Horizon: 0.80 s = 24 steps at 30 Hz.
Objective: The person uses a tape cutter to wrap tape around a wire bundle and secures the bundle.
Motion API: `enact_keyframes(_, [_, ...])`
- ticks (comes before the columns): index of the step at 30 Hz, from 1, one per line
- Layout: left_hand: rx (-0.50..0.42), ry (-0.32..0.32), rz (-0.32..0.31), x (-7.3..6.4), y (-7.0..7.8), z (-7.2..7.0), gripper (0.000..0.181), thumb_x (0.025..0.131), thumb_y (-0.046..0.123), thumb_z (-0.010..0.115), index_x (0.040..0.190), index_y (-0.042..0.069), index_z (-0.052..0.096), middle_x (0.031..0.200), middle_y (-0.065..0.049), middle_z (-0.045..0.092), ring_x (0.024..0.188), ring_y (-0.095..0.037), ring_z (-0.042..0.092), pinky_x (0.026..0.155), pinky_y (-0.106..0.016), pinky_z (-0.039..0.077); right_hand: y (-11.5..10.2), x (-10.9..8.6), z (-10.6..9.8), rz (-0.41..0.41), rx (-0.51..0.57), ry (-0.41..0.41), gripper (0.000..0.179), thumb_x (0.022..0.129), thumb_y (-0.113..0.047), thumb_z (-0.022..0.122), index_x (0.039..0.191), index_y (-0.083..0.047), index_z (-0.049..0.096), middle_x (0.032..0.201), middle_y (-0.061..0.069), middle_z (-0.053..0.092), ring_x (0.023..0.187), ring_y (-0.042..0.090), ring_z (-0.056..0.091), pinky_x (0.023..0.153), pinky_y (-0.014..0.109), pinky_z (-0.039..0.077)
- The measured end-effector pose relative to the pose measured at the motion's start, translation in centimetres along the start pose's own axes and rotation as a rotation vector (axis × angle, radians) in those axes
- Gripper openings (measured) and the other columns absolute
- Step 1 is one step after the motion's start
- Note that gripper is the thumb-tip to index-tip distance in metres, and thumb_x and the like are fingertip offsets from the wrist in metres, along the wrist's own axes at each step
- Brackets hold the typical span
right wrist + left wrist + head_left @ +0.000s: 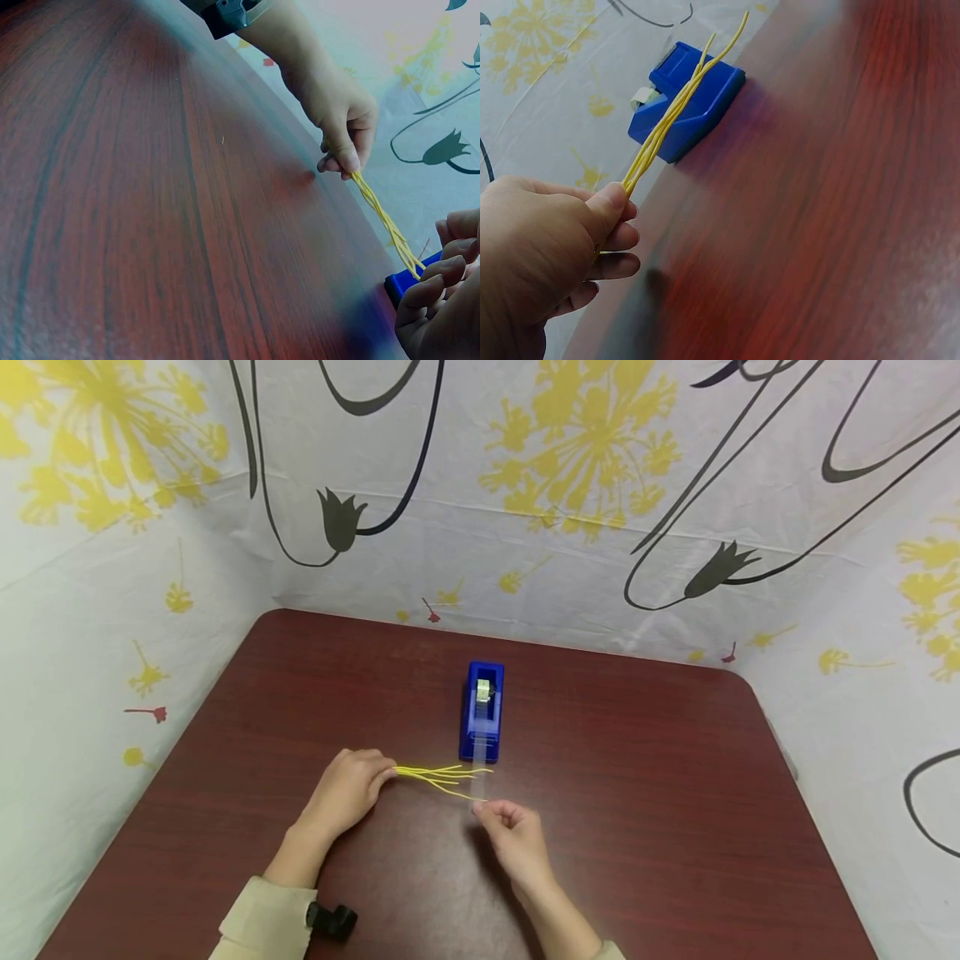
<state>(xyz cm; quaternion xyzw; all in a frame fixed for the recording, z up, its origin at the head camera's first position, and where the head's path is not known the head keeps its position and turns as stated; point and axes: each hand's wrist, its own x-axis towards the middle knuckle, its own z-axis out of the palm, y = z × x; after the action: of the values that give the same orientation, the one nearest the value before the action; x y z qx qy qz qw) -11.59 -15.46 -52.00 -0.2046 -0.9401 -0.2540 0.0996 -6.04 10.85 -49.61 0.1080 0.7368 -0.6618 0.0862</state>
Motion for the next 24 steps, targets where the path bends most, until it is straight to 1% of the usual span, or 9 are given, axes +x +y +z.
enact_keyframes(6, [-0.018, -0.004, -0.007, 0.3, 0.7, 0.2, 0.006, 0.096, 0.017, 0.071, 0.095, 0.017, 0.077, 0.084, 0.007, 0.069, 0.076, -0.011, 0.065, 0.079, -0.04, 0.049, 0.0, 0.1, 0.0, -0.007, -0.01, -0.002, 0.027, 0.095, -0.017, 0.072, 0.096, 0.01, 0.072, 0.061, -0.006, 0.045, 0.056, 0.007, 0.038, 0.052, 0.021, 0.032])
enact_keyframes(11, [-0.03, 0.002, -0.003, 0.7, 1.3, 0.7, 0.006, 0.096, 0.018, 0.071, 0.094, 0.018, 0.077, 0.082, 0.009, 0.067, 0.076, -0.011, 0.064, 0.079, -0.038, 0.048, -0.1, 0.1, 0.0, 0.003, -0.007, -0.004, 0.028, 0.095, -0.018, 0.072, 0.097, 0.01, 0.072, 0.061, -0.006, 0.044, 0.056, 0.006, 0.038, 0.052, 0.021, 0.032])
enact_keyframes(18, [-0.023, 0.019, 0.027, 1.3, 2.3, 1.7, 0.006, 0.095, 0.018, 0.072, 0.092, 0.016, 0.077, 0.081, 0.007, 0.067, 0.075, -0.013, 0.065, 0.078, -0.038, 0.049, -0.1, 0.0, 0.1, 0.007, 0.002, 0.003, 0.029, 0.095, -0.018, 0.072, 0.096, 0.011, 0.071, 0.062, -0.006, 0.045, 0.057, 0.006, 0.039, 0.052, 0.021, 0.032])
enact_keyframes(24, [-0.029, 0.008, 0.033, 1.6, 3.3, 2.3, 0.008, 0.095, 0.018, 0.072, 0.087, 0.017, 0.075, 0.078, 0.008, 0.065, 0.073, -0.013, 0.063, 0.075, -0.037, 0.047, -0.1, -0.2, 0.1, 0.009, 0.001, 0.007, 0.028, 0.095, -0.018, 0.072, 0.096, 0.01, 0.071, 0.064, -0.006, 0.047, 0.058, 0.006, 0.04, 0.052, 0.02, 0.033])
